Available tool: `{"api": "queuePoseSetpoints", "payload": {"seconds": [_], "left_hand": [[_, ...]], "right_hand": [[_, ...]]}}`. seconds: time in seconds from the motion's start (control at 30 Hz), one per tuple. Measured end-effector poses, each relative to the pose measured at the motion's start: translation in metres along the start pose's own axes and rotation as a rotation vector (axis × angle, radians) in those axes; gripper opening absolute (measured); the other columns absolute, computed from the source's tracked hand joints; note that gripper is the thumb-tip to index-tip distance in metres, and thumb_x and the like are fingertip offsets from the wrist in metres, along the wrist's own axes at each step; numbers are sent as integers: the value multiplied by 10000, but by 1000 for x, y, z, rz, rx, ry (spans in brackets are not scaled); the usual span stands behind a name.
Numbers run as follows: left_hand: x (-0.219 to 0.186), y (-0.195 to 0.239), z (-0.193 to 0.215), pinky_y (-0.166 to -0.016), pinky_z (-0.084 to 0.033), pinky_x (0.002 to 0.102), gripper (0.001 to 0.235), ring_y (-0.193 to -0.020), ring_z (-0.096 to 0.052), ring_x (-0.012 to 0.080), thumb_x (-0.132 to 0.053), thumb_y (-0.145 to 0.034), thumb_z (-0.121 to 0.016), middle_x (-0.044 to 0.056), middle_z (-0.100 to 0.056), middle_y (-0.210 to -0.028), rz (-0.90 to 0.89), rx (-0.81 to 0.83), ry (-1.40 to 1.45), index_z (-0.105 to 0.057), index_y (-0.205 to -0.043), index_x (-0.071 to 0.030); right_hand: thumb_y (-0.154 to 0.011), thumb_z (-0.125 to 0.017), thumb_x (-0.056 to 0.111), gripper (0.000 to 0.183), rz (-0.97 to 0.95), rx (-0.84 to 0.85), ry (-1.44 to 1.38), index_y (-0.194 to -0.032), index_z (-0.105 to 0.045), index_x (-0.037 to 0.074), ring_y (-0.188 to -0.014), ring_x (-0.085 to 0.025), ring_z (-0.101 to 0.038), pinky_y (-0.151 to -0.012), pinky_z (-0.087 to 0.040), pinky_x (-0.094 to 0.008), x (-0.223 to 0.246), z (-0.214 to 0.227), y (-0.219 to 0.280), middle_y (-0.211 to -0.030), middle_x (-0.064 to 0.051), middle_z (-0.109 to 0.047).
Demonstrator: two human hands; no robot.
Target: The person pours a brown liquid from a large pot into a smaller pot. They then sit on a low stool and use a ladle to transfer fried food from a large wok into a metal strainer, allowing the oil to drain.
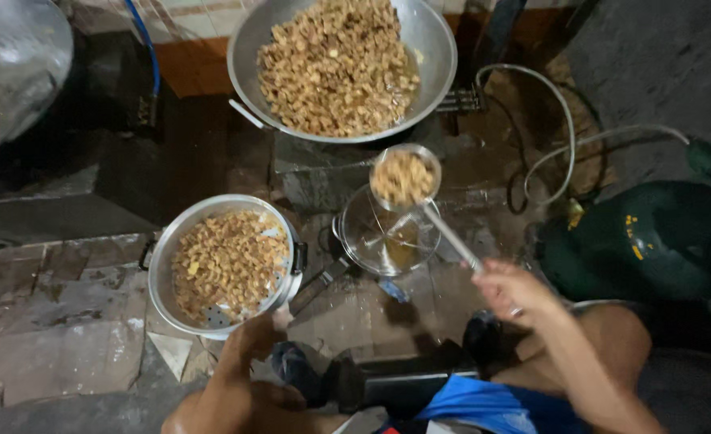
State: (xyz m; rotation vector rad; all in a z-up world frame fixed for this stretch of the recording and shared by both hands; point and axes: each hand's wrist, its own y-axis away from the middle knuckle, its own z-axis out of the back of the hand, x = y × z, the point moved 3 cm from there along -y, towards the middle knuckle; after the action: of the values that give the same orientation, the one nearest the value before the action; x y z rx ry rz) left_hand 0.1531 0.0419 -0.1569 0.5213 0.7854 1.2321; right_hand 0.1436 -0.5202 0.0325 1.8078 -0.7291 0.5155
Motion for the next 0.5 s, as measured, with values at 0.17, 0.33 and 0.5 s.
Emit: {"api": "queuePoseSetpoints", "payload": {"seconds": [0.17,0.33,0.5], "left_hand": [[-21,26,30,-658,-594,429,316,-744,-754,272,-337,-892,-736,175,-740,-805,161,-11,217,-741,-949,-26],[-25,16,21,-783,-579,433,212,-921,-702,301,-234,-854,-701,109,-726,-984,-132,119,-273,-751,-1055,-194],[-17,2,-1,-841,-539,436,188,-1002,-667,308,-196,-751,-769,106,-714,-978,-557,108,-947,-774,-908,-92]], "right_hand": [[-950,-634,162,355,119,-282,558,-1276,-604,26,-390,-174,-453,-341,-395,-357,-76,7,-66,-627,-63,-525],[-893,-654,233,486,455,-473,1282,-1356,-569,110,-738,-467,-678,-659,-544,-572,-104,16,-86,-827,-268,-737],[-931,-564,220,758,102,-573,1533,-1617,-248,152,-857,-463,-723,-830,-564,-568,-102,16,-52,-915,-281,-732]]}}
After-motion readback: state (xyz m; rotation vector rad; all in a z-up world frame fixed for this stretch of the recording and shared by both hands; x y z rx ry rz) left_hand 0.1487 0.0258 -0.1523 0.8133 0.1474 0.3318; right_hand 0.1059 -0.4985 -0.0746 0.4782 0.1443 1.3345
